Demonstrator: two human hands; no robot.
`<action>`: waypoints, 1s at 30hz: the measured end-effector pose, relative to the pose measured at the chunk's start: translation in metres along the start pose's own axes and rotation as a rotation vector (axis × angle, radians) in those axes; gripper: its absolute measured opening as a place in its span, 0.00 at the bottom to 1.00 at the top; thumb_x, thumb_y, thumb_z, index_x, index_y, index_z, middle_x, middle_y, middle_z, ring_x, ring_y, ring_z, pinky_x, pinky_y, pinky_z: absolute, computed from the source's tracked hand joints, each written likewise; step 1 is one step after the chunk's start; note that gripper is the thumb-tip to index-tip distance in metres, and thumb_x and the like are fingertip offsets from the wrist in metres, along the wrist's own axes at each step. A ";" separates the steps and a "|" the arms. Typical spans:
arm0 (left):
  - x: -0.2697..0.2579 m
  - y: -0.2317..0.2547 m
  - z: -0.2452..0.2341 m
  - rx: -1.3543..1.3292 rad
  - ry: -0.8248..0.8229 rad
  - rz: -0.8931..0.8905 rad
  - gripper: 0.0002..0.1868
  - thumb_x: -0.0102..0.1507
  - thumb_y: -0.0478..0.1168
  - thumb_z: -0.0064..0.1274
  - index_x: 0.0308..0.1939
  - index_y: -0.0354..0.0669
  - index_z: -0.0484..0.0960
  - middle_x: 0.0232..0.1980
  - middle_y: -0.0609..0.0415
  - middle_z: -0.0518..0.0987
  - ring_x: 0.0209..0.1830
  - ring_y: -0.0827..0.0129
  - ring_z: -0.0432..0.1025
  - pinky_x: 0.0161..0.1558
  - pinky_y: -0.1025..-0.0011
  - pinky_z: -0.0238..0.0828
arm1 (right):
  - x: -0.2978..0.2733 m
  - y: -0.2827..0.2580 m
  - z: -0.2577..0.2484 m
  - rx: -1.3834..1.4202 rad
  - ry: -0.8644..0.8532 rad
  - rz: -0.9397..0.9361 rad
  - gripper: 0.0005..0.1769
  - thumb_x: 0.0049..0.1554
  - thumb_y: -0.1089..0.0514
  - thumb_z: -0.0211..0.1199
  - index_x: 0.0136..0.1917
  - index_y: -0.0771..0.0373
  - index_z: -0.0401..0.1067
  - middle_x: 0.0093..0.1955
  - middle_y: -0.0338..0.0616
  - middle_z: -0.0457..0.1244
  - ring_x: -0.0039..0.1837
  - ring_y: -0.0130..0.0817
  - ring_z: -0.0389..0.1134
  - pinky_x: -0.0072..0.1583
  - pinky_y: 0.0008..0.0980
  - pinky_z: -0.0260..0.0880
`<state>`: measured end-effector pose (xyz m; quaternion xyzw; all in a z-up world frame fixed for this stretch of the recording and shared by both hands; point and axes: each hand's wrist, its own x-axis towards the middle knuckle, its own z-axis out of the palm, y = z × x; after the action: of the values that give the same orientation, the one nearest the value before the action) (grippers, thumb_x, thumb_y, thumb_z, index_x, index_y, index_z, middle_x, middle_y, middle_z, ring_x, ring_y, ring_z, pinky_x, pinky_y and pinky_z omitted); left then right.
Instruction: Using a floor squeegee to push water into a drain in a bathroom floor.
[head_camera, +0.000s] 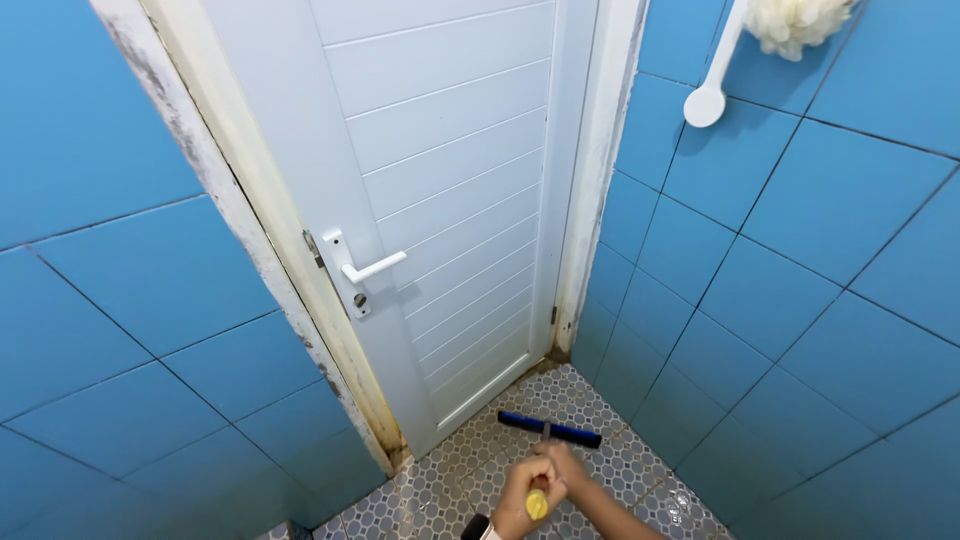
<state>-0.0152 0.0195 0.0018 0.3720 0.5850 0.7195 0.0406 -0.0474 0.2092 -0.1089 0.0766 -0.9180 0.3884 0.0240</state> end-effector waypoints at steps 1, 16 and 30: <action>0.003 -0.003 0.001 -0.054 -0.091 -0.240 0.14 0.65 0.33 0.60 0.30 0.40 0.69 0.31 0.60 0.67 0.29 0.82 0.63 0.31 0.78 0.57 | 0.003 0.010 0.000 -0.004 -0.005 0.006 0.10 0.45 0.61 0.63 0.42 0.64 0.78 0.42 0.49 0.72 0.46 0.39 0.76 0.48 0.34 0.74; -0.036 0.039 0.005 0.056 0.049 0.114 0.12 0.64 0.28 0.61 0.42 0.32 0.70 0.32 0.53 0.72 0.31 0.74 0.68 0.35 0.74 0.65 | -0.035 -0.008 0.031 -0.032 -0.087 0.142 0.11 0.47 0.64 0.64 0.46 0.64 0.77 0.42 0.52 0.70 0.45 0.45 0.74 0.48 0.37 0.73; -0.096 0.100 -0.023 0.150 -0.120 -0.206 0.17 0.58 0.30 0.62 0.24 0.39 0.67 0.25 0.56 0.68 0.26 0.75 0.62 0.30 0.73 0.56 | -0.083 -0.075 0.067 -0.019 -0.147 0.076 0.12 0.46 0.63 0.65 0.46 0.65 0.77 0.43 0.51 0.70 0.46 0.45 0.73 0.48 0.37 0.72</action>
<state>0.0783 -0.0776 0.0410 0.3544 0.6687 0.6423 0.1211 0.0472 0.1194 -0.1109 0.0696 -0.9232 0.3736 -0.0574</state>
